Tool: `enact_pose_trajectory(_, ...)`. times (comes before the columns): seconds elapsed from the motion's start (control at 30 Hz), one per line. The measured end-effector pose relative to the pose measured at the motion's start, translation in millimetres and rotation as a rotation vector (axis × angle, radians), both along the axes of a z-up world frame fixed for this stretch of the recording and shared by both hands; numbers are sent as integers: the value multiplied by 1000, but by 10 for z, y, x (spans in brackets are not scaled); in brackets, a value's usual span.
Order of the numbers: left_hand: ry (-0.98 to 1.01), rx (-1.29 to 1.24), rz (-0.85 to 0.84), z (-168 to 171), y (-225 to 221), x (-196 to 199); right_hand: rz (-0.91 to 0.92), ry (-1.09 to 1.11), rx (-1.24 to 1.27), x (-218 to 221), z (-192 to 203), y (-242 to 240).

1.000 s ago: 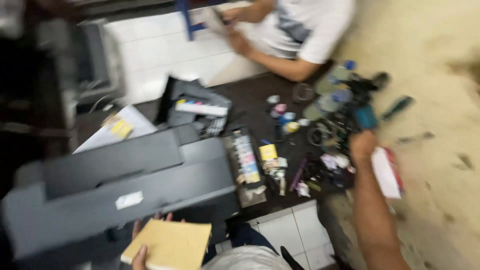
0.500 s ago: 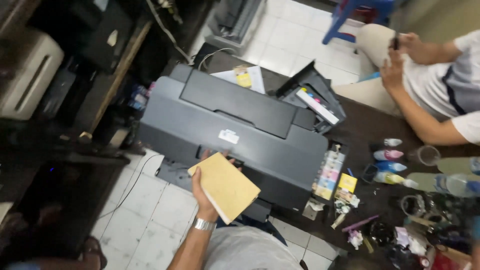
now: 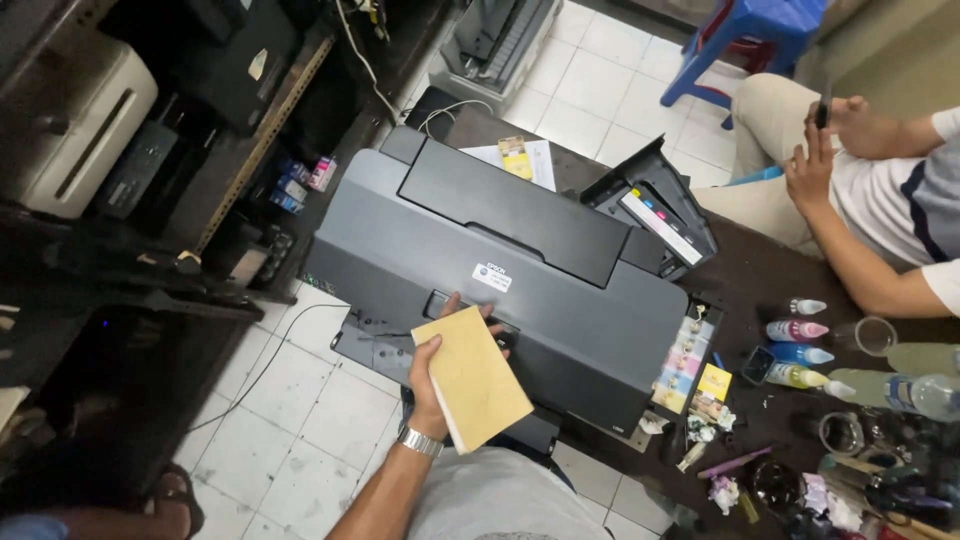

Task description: A technician reassembles a printer using a screwdriver and records notes on paper.

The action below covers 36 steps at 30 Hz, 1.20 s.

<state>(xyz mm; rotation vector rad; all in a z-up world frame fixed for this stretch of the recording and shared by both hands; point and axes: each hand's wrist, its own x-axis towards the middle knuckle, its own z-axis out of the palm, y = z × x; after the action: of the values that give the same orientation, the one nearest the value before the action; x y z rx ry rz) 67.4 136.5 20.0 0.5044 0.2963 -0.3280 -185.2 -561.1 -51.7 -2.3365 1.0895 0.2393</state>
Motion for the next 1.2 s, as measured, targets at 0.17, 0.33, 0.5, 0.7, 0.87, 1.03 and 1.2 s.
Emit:
enact_pose_trajectory(0.17,159,-11,51,10,-41,154,-102,-47,400,946,1187,2613)
enact_pose_trajectory(0.33,67,184,78,-266,-146,430,-179,-137,800,1929,1477,4540)
enact_pose_trajectory(0.5,232,169,70,66,-153,708,-266,-246,1101,2297,978,5345)
enact_pose_trajectory(0.7,268,242,-17,11,-46,924,-368,-303,1186,2554,1074,5394)
enact_pose_trajectory(0.87,232,281,-148,449,-27,871,-344,-344,1076,2477,735,5116)
enact_pose_trajectory(1.03,119,328,-151,114,161,749,-254,-352,773,1696,403,4223)
enact_pose_trajectory(1.2,79,533,-146,-50,347,673,-573,-368,-118,268,631,2691)
